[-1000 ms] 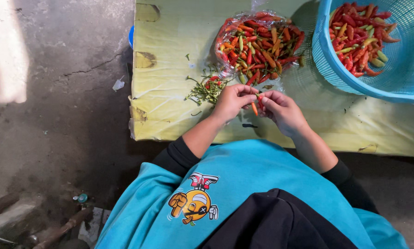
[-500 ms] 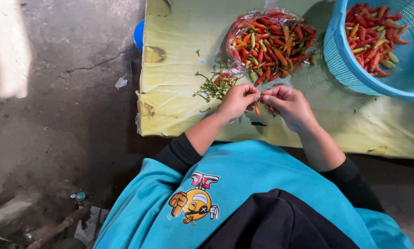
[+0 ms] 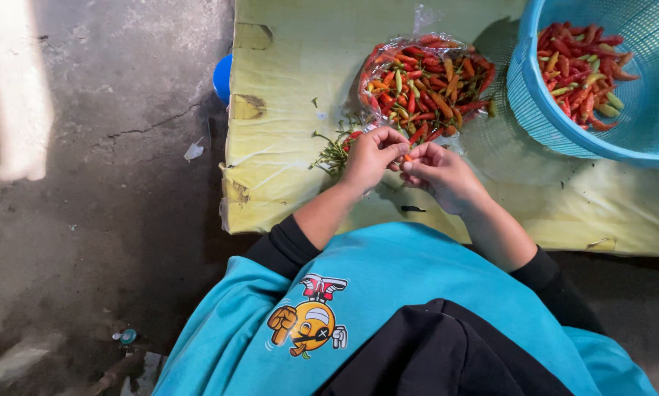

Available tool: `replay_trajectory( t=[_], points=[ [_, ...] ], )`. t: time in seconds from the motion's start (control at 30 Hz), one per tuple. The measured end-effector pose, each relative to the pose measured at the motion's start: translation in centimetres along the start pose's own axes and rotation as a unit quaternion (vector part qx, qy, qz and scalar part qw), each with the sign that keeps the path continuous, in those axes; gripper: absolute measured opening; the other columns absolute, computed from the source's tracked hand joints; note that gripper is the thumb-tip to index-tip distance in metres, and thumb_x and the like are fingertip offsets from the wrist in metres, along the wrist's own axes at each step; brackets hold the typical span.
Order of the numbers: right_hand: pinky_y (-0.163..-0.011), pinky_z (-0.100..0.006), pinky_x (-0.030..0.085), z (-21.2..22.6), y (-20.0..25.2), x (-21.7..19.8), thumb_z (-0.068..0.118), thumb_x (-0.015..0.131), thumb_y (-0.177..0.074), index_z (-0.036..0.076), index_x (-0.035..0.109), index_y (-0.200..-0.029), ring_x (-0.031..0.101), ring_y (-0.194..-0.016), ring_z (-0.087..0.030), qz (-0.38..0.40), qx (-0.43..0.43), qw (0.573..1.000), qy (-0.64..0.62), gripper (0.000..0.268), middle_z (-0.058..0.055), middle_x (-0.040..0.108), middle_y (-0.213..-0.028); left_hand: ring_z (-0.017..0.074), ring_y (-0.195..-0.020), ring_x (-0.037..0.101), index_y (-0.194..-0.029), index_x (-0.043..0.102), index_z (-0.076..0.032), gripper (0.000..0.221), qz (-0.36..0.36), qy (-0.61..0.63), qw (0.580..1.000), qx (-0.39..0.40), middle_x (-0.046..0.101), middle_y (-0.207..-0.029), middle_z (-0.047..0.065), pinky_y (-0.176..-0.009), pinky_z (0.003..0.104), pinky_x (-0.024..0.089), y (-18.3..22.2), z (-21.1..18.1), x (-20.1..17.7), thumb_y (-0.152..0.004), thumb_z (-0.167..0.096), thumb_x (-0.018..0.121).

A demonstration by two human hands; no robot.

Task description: The person repeatedly picks red and green chilies from a plastic bag, removes the stems by hand, and places the de-stemmed chilies into a blue colander. The stems are discarded on the table surface.

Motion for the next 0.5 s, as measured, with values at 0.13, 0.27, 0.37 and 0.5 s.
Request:
replay_trajectory(
  t=[0.13, 0.27, 0.37, 0.5],
  points=[
    [-0.075, -0.024, 0.056, 0.6, -0.3, -0.3, 0.006, 0.075, -0.091, 0.006, 0.065, -0.108, 0.066, -0.084, -0.008, -0.011, -0.063, 0.988, 0.137, 0.019, -0.002, 0.069, -0.098, 0.0062, -0.070, 0.060, -0.100, 0.073, -0.004, 0.009, -0.005, 0.004, 0.999, -0.054, 0.070, -0.083, 0.000, -0.059, 0.023, 0.047, -0.6, 1.0, -0.7, -0.094, -0.011, 0.074],
    [-0.067, -0.023, 0.048, 1.0, -0.2, -0.6, 0.003, 0.079, -0.090, 0.003, 0.066, -0.102, 0.060, -0.079, -0.007, -0.031, -0.079, 0.968, 0.237, 0.018, -0.002, 0.069, -0.092, 0.0068, -0.070, 0.059, -0.100, 0.071, -0.006, 0.009, 0.035, 0.124, 0.972, -0.196, 0.067, -0.082, -0.003, -0.061, 0.024, 0.051, -0.5, 2.5, -1.3, -0.095, -0.014, 0.073],
    [-0.074, -0.022, 0.055, 2.7, 0.3, 0.0, 0.003, 0.078, -0.089, 0.003, 0.067, -0.101, 0.064, -0.084, -0.005, -0.023, -0.119, 0.948, 0.295, 0.016, 0.000, 0.070, -0.094, 0.0078, -0.070, 0.058, -0.099, 0.070, -0.006, 0.010, 0.061, 0.190, 0.950, -0.240, 0.067, -0.082, -0.002, -0.062, 0.026, 0.053, -0.2, 2.1, -1.3, -0.095, -0.015, 0.073],
    [-0.071, -0.024, 0.054, 9.4, 3.5, -0.9, 0.005, 0.075, -0.095, 0.004, 0.071, -0.109, 0.064, -0.081, -0.007, -0.116, -0.168, 0.890, 0.408, 0.014, 0.000, 0.071, -0.092, 0.0093, -0.069, 0.059, -0.098, 0.069, -0.005, 0.008, 0.044, 0.101, 0.984, -0.138, 0.067, -0.083, -0.001, -0.062, 0.026, 0.053, 0.1, -1.7, -2.3, -0.095, -0.012, 0.072]
  ],
)
Point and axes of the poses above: each hand's wrist, its own y-axis away from the middle knuckle, its own x-axis out of the palm, z = x × y, the point moved 4 cm from there along -y, towards the middle knuckle
